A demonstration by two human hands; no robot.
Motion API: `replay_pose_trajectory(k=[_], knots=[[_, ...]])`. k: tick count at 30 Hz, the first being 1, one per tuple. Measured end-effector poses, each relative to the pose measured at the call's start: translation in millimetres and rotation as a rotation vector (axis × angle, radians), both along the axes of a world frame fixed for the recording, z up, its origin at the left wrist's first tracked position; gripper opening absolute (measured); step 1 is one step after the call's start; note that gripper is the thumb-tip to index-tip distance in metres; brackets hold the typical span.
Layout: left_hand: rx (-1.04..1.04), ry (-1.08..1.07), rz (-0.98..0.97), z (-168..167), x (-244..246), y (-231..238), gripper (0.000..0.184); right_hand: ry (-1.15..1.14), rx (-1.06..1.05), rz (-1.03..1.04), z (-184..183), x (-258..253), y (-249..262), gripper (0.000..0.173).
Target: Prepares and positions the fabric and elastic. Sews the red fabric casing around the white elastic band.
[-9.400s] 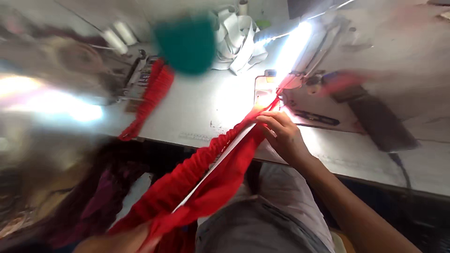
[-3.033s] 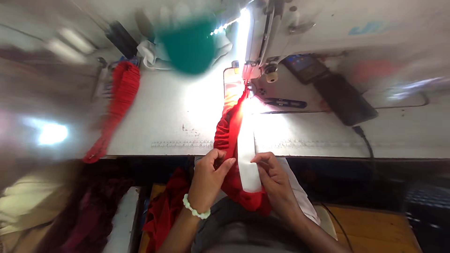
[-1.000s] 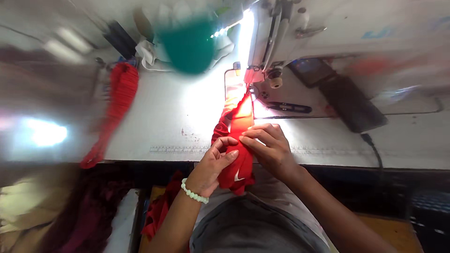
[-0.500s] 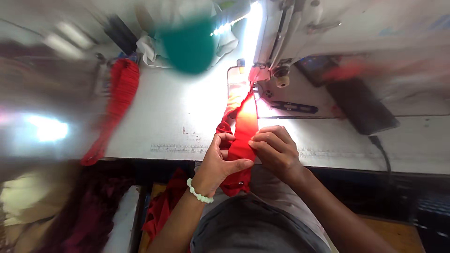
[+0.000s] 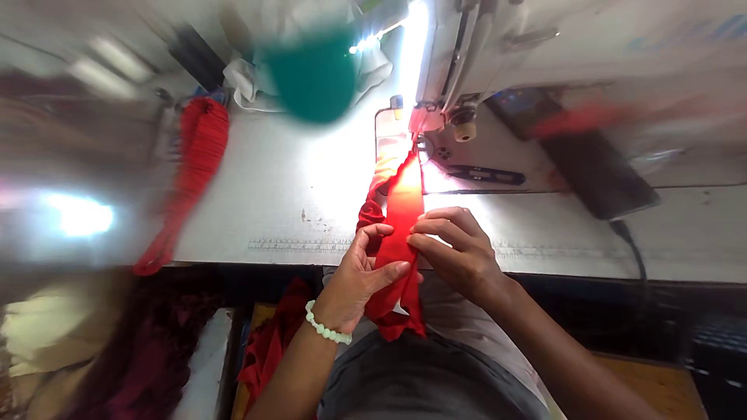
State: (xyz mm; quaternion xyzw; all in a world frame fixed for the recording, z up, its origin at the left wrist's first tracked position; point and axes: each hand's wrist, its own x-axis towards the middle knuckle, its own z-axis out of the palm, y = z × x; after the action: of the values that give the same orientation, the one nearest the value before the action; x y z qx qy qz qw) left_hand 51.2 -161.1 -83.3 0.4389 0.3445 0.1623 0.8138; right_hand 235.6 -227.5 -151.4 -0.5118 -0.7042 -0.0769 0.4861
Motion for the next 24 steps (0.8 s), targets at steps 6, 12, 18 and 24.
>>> replay_pose_trajectory(k=[6,12,18,24], knots=[[-0.023,-0.011,0.025,1,-1,-3,0.063,-0.016,0.016,-0.007,2,1,-2,0.010],[0.247,0.110,-0.016,-7,4,-8,0.076,-0.101,-0.007,-0.093,0,-1,-16,0.015],[1.447,0.856,0.037,-29,26,56,0.034,-0.104,-0.132,-0.173,-17,-14,-33,0.017],[1.872,0.397,-0.143,-46,62,88,0.026,-0.048,-0.154,-0.169,-18,-22,-30,0.015]])
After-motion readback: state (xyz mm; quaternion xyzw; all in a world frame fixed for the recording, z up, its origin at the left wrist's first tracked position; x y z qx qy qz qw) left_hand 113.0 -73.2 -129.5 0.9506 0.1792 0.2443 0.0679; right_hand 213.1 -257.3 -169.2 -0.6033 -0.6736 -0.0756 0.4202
